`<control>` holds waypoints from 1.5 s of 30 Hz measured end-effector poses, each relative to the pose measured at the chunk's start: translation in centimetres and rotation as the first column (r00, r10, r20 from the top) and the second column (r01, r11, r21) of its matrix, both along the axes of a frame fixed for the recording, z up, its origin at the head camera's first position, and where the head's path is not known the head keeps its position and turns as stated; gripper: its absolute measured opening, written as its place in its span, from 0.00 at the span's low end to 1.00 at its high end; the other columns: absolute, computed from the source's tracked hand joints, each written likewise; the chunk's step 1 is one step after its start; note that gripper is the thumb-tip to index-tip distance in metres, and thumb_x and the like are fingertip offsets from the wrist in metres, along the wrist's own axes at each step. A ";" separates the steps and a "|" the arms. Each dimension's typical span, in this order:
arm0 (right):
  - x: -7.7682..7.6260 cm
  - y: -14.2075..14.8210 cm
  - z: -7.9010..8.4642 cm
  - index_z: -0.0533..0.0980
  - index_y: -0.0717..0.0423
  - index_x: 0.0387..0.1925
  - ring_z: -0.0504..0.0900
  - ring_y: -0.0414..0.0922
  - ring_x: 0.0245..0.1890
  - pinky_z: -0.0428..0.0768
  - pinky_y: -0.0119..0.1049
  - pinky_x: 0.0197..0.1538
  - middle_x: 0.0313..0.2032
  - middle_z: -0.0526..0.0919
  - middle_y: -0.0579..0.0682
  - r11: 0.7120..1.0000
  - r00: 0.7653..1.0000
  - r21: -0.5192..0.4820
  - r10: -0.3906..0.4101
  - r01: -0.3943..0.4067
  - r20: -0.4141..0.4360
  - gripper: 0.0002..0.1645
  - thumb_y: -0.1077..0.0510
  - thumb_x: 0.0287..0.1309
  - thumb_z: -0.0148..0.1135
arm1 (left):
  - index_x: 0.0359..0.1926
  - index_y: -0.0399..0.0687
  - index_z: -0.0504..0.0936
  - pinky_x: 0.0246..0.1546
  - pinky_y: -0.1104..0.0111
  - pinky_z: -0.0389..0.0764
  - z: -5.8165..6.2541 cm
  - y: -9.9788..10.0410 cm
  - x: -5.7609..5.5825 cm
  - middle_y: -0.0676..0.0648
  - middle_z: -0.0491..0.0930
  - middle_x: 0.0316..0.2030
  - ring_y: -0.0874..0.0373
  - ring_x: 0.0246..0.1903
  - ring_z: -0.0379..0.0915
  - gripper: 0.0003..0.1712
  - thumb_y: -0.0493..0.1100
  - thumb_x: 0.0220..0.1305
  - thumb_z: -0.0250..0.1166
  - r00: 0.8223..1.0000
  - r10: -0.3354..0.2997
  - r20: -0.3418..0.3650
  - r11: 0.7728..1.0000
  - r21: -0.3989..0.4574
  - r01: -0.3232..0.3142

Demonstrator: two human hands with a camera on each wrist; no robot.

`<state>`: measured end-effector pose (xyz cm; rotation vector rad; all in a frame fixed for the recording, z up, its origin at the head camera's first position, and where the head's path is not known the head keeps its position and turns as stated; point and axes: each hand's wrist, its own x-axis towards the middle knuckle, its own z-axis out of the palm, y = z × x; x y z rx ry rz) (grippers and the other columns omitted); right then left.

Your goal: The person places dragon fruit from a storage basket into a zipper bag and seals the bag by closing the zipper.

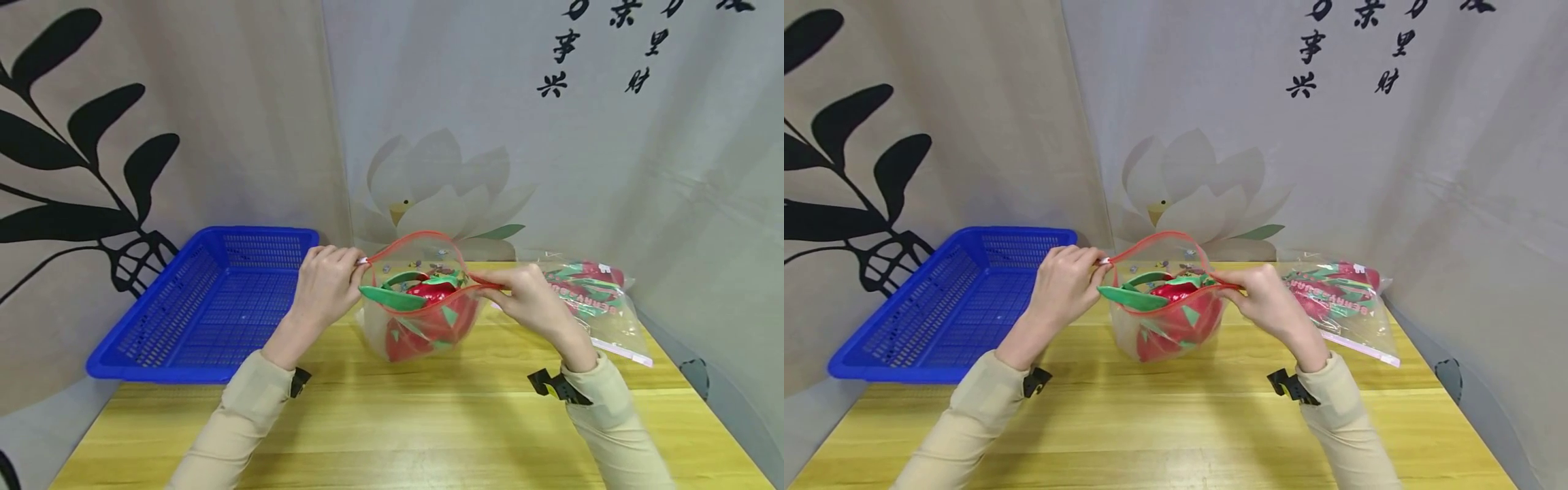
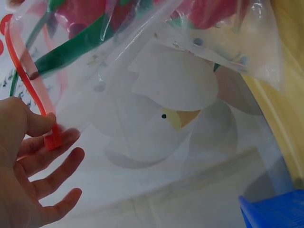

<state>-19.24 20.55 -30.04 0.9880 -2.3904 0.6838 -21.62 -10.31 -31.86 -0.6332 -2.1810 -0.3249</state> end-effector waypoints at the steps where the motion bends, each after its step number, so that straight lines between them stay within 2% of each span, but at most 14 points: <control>1: -0.2 -0.1 -0.2 0.84 0.61 0.42 0.84 0.39 0.24 0.71 0.22 0.24 0.35 0.88 0.55 1.000 1.000 -0.015 -0.008 0.008 0.001 0.17 0.69 0.45 0.70 | 0.31 0.43 0.83 0.41 0.54 0.79 0.1 0.0 0.0 0.46 0.85 0.26 0.50 0.29 0.80 0.03 0.38 0.58 0.64 1.000 -0.001 0.005 1.000 0.000 0.001; 7: -1.2 0.5 -0.7 0.86 0.62 0.30 0.66 0.28 0.13 0.63 0.18 0.19 0.23 0.87 0.55 0.978 0.987 -0.156 -0.149 0.138 -0.062 0.08 0.72 0.43 0.70 | 0.28 0.43 0.83 0.38 0.53 0.78 0.7 -0.8 -0.4 0.46 0.85 0.25 0.48 0.29 0.79 0.04 0.39 0.56 0.66 0.995 0.064 0.071 0.995 0.074 -0.070; 11: -1.6 0.9 -0.5 0.86 0.62 0.30 0.66 0.23 0.12 0.63 0.16 0.21 0.22 0.87 0.57 0.940 0.968 -0.272 -0.236 0.206 -0.086 0.07 0.71 0.44 0.70 | 0.28 0.43 0.83 0.36 0.53 0.78 1.2 -1.4 -0.4 0.46 0.85 0.25 0.47 0.27 0.78 0.04 0.39 0.56 0.66 0.992 0.086 0.093 0.990 0.107 -0.096; 14: -1.6 0.7 -0.5 0.86 0.62 0.30 0.71 0.26 0.13 0.66 0.16 0.21 0.24 0.87 0.58 0.941 0.971 -0.277 -0.225 0.196 -0.075 0.07 0.70 0.45 0.70 | 0.29 0.43 0.83 0.36 0.53 0.78 1.2 -1.6 -0.2 0.46 0.85 0.25 0.48 0.27 0.77 0.04 0.40 0.57 0.66 0.992 0.063 0.111 0.994 0.084 -0.072; 18: -1.5 0.7 -0.8 0.85 0.63 0.34 0.82 0.37 0.18 0.74 0.18 0.23 0.27 0.87 0.58 0.964 0.987 -0.212 -0.154 0.160 0.048 0.10 0.69 0.46 0.69 | 0.30 0.43 0.82 0.37 0.53 0.79 0.6 -1.3 0.0 0.46 0.84 0.24 0.49 0.27 0.77 0.05 0.41 0.58 0.66 0.992 0.028 0.126 0.997 0.064 -0.036; 20: -1.5 0.7 -0.8 0.84 0.63 0.40 0.87 0.45 0.26 0.81 0.23 0.28 0.32 0.88 0.59 0.973 0.982 -0.176 -0.126 0.151 0.144 0.13 0.67 0.48 0.69 | 0.31 0.43 0.82 0.39 0.53 0.79 0.3 -1.0 0.0 0.45 0.84 0.24 0.49 0.26 0.77 0.05 0.41 0.59 0.66 0.994 0.001 0.105 0.998 0.065 -0.008; 22: -1.7 0.8 -0.4 0.82 0.61 0.46 0.88 0.48 0.32 0.83 0.27 0.32 0.35 0.88 0.58 0.975 0.962 -0.142 -0.136 0.174 0.238 0.17 0.61 0.52 0.68 | 0.31 0.43 0.82 0.40 0.53 0.79 0.2 -0.7 -0.1 0.45 0.84 0.25 0.50 0.26 0.78 0.05 0.41 0.59 0.66 0.997 -0.030 0.066 0.997 0.071 0.025; 25: -2.3 0.7 0.5 0.78 0.59 0.53 0.88 0.48 0.35 0.83 0.31 0.35 0.36 0.88 0.56 0.969 0.913 -0.076 -0.193 0.235 0.359 0.25 0.49 0.58 0.64 | 0.31 0.43 0.82 0.39 0.54 0.79 0.2 -0.1 -0.2 0.46 0.84 0.25 0.51 0.25 0.78 0.04 0.40 0.58 0.66 0.997 -0.076 0.008 0.995 0.071 0.076; 27: -3.0 0.5 1.0 0.77 0.58 0.54 0.87 0.46 0.32 0.80 0.31 0.33 0.34 0.88 0.55 0.962 0.888 -0.003 -0.251 0.273 0.386 0.29 0.44 0.58 0.62 | 0.31 0.43 0.82 0.39 0.55 0.79 0.2 0.4 -0.3 0.46 0.84 0.25 0.52 0.26 0.79 0.04 0.40 0.58 0.66 0.995 -0.093 -0.016 0.993 0.065 0.094; 29: -3.9 0.2 1.1 0.79 0.59 0.52 0.87 0.44 0.28 0.79 0.32 0.30 0.31 0.88 0.55 0.955 0.873 0.042 -0.286 0.293 0.396 0.26 0.45 0.58 0.63 | 0.31 0.43 0.82 0.39 0.55 0.79 0.3 0.7 -0.4 0.46 0.84 0.26 0.52 0.26 0.79 0.05 0.41 0.59 0.65 0.995 -0.098 -0.022 0.993 0.062 0.099; 33: -5.6 -0.3 0.4 0.84 0.61 0.39 0.86 0.47 0.24 0.78 0.30 0.26 0.28 0.88 0.58 0.945 0.886 0.049 -0.321 0.324 0.333 0.13 0.55 0.58 0.64 | 0.33 0.43 0.82 0.40 0.55 0.80 0.3 1.1 -0.9 0.45 0.85 0.27 0.50 0.27 0.81 0.06 0.41 0.61 0.64 0.997 -0.077 -0.006 0.995 0.067 0.077; 39: -6.8 -0.6 -0.9 0.85 0.65 0.31 0.85 0.50 0.22 0.75 0.27 0.22 0.25 0.87 0.60 0.891 0.908 -0.173 -0.408 0.419 0.098 0.10 0.62 0.58 0.62 | 0.33 0.43 0.83 0.41 0.55 0.79 0.5 0.9 -2.7 0.45 0.86 0.28 0.49 0.27 0.81 0.08 0.42 0.64 0.61 0.999 -0.017 -0.030 0.993 0.118 0.021; 42: -6.7 -1.0 -0.9 0.85 0.65 0.31 0.85 0.51 0.21 0.79 0.34 0.23 0.25 0.87 0.61 0.868 0.902 -0.292 -0.430 0.402 -0.034 0.09 0.62 0.57 0.63 | 0.33 0.43 0.83 0.41 0.54 0.79 0.6 0.7 -3.4 0.44 0.87 0.29 0.49 0.29 0.82 0.08 0.43 0.64 0.61 0.999 0.001 -0.044 0.988 0.157 0.006; 45: -6.4 -1.4 -1.1 0.85 0.66 0.30 0.85 0.52 0.21 0.81 0.38 0.25 0.24 0.86 0.61 0.868 0.893 -0.341 -0.427 0.361 -0.140 0.09 0.62 0.56 0.63 | 0.33 0.43 0.84 0.40 0.54 0.79 0.2 0.3 -3.6 0.45 0.87 0.32 0.49 0.33 0.83 0.08 0.42 0.64 0.61 1.000 0.009 0.003 0.988 0.152 -0.010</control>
